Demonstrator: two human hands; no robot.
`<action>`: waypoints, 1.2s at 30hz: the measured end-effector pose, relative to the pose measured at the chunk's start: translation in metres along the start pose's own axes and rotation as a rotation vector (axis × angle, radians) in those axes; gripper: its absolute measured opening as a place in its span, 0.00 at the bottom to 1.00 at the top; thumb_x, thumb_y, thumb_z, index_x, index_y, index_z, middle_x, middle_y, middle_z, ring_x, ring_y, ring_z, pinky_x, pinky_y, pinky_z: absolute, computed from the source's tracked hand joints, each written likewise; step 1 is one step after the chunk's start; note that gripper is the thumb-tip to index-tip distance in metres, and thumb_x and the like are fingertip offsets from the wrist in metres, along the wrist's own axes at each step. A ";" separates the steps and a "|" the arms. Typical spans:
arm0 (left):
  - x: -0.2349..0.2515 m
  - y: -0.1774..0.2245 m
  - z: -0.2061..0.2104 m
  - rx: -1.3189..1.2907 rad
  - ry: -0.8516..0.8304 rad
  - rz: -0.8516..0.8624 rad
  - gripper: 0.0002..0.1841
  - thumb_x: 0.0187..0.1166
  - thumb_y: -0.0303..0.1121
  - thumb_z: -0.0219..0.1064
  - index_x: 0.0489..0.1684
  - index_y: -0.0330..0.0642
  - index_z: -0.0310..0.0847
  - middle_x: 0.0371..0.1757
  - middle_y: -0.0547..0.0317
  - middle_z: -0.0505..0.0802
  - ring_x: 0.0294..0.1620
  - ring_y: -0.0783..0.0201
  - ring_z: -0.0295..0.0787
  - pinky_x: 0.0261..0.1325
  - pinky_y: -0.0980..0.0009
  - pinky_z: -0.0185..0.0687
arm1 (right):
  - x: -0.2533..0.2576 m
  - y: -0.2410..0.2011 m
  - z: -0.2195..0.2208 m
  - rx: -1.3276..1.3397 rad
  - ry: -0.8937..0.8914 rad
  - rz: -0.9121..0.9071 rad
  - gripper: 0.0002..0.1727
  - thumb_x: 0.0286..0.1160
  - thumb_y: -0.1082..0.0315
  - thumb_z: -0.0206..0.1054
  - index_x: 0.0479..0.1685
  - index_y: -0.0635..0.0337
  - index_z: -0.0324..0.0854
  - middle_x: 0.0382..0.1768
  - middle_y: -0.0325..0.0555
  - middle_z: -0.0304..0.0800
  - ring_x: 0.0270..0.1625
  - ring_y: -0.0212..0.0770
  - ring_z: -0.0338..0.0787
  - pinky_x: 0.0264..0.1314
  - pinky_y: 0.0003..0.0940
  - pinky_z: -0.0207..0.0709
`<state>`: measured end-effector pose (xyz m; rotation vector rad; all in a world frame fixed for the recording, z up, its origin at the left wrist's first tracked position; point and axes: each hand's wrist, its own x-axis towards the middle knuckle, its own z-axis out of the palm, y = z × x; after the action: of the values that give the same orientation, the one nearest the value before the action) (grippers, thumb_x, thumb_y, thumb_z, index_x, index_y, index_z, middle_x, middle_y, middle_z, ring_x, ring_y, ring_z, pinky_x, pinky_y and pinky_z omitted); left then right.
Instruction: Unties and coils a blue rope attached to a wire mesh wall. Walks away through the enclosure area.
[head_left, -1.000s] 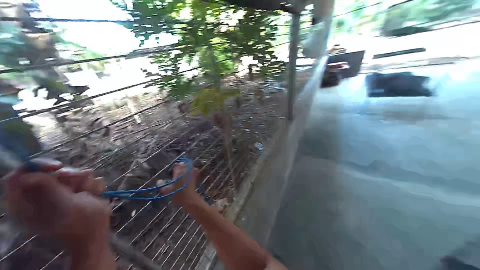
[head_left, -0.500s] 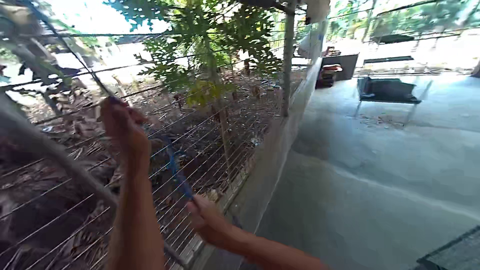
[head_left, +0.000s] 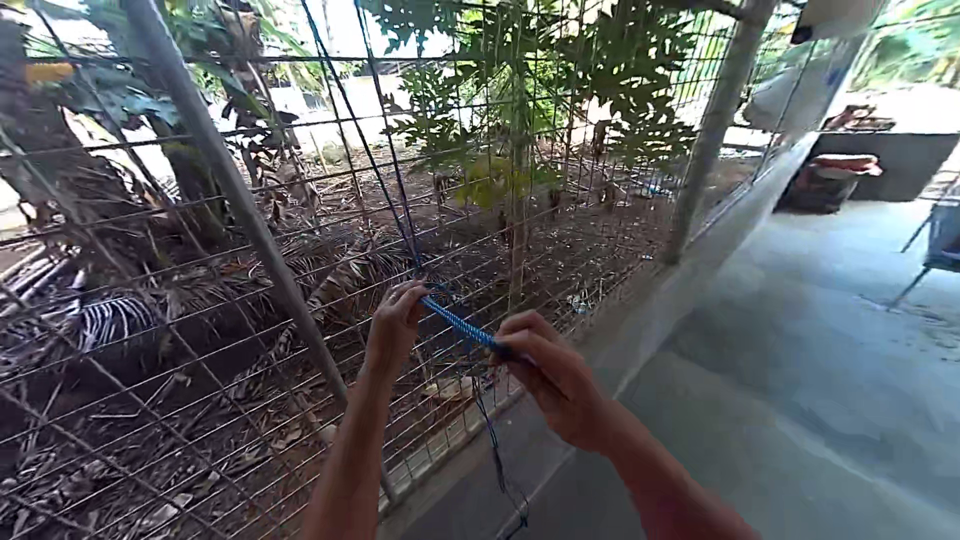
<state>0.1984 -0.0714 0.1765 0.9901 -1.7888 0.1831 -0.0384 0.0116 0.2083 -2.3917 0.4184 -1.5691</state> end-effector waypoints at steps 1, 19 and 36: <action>-0.003 -0.002 0.003 -0.020 0.083 -0.038 0.11 0.80 0.22 0.61 0.49 0.24 0.89 0.54 0.34 0.94 0.59 0.42 0.93 0.65 0.52 0.85 | 0.011 0.010 0.003 0.060 0.053 0.011 0.11 0.90 0.65 0.55 0.52 0.61 0.81 0.53 0.42 0.81 0.58 0.21 0.82 0.63 0.16 0.78; -0.004 0.007 0.036 -0.759 0.550 -0.584 0.12 0.89 0.24 0.54 0.39 0.32 0.83 0.31 0.71 0.92 0.38 0.79 0.90 0.54 0.76 0.87 | 0.142 0.098 0.114 -0.318 -0.045 0.792 0.26 0.71 0.51 0.76 0.57 0.65 0.89 0.56 0.60 0.92 0.74 0.64 0.78 0.80 0.68 0.55; 0.053 0.024 0.001 0.199 0.131 -0.307 0.23 0.88 0.40 0.60 0.47 0.21 0.88 0.42 0.29 0.93 0.45 0.34 0.93 0.55 0.36 0.81 | 0.059 0.118 0.088 0.685 0.405 0.222 0.13 0.68 0.71 0.54 0.28 0.65 0.85 0.25 0.33 0.87 0.33 0.24 0.86 0.43 0.25 0.80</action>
<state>0.1744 -0.0850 0.2280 1.3499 -1.4995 0.2307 0.0531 -0.1150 0.1815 -1.4771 0.1643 -1.7290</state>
